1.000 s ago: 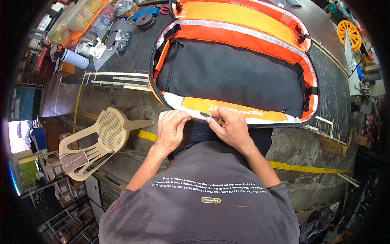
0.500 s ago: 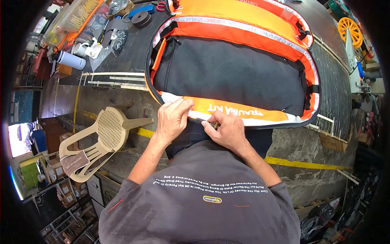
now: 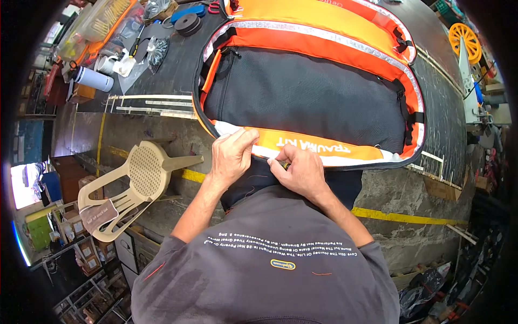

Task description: Inspecting and trimming loose threads on a manufactured orange trauma bag at a workshop bench.

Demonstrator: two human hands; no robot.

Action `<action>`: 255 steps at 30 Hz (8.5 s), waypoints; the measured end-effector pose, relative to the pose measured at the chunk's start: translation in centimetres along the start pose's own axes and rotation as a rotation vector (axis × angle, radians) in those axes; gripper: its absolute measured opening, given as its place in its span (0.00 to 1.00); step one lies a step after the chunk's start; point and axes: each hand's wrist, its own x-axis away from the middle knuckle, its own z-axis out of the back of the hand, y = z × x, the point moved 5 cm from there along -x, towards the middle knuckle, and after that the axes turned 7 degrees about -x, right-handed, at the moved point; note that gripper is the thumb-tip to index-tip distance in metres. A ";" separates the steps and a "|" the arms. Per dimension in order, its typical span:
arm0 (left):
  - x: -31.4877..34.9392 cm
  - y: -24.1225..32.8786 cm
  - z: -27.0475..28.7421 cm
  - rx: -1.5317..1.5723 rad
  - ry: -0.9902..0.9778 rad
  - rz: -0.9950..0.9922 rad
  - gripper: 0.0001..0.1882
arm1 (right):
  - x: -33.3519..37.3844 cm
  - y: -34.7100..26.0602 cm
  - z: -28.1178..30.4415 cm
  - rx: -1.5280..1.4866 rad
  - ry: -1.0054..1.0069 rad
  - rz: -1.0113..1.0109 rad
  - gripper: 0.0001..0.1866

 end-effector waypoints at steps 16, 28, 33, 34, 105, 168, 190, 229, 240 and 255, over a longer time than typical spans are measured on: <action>1.4 -1.3 -1.2 0.246 0.128 0.109 0.03 | 0.0 0.7 -0.7 -0.001 -0.007 -0.009 0.17; 1.9 -13.0 11.7 -0.031 0.620 0.657 0.09 | 1.2 0.0 1.3 -0.316 0.011 0.143 0.13; 0.5 -14.5 10.4 -0.150 0.379 0.635 0.08 | 1.2 -0.6 1.3 -0.294 -0.012 0.179 0.12; -0.4 -13.3 10.0 -0.167 0.342 0.684 0.11 | 1.1 -0.6 1.4 -0.293 -0.013 0.179 0.12; 1.2 -17.6 2.7 1.157 0.384 1.058 0.06 | -19.4 -4.6 -11.0 -0.085 -0.175 0.640 0.11; -4.4 -10.4 8.1 -0.201 0.106 0.824 0.26 | -14.4 -7.0 2.9 -0.152 -0.105 0.148 0.17; -11.9 -10.3 5.0 -1.107 -0.358 0.245 0.29 | -4.1 5.1 2.4 -0.292 -0.045 -0.028 0.16; -6.2 -10.2 -0.6 -0.202 -0.015 0.370 0.12 | -21.4 0.3 -3.3 -0.251 -0.120 0.309 0.15; -11.0 -5.7 -0.7 -0.768 -0.024 -0.074 0.13 | -20.2 3.2 -4.5 -0.527 -0.080 0.086 0.16; -14.1 -9.2 0.2 -0.557 -0.156 -0.266 0.02 | -16.5 3.3 -6.4 -0.337 0.011 -0.038 0.26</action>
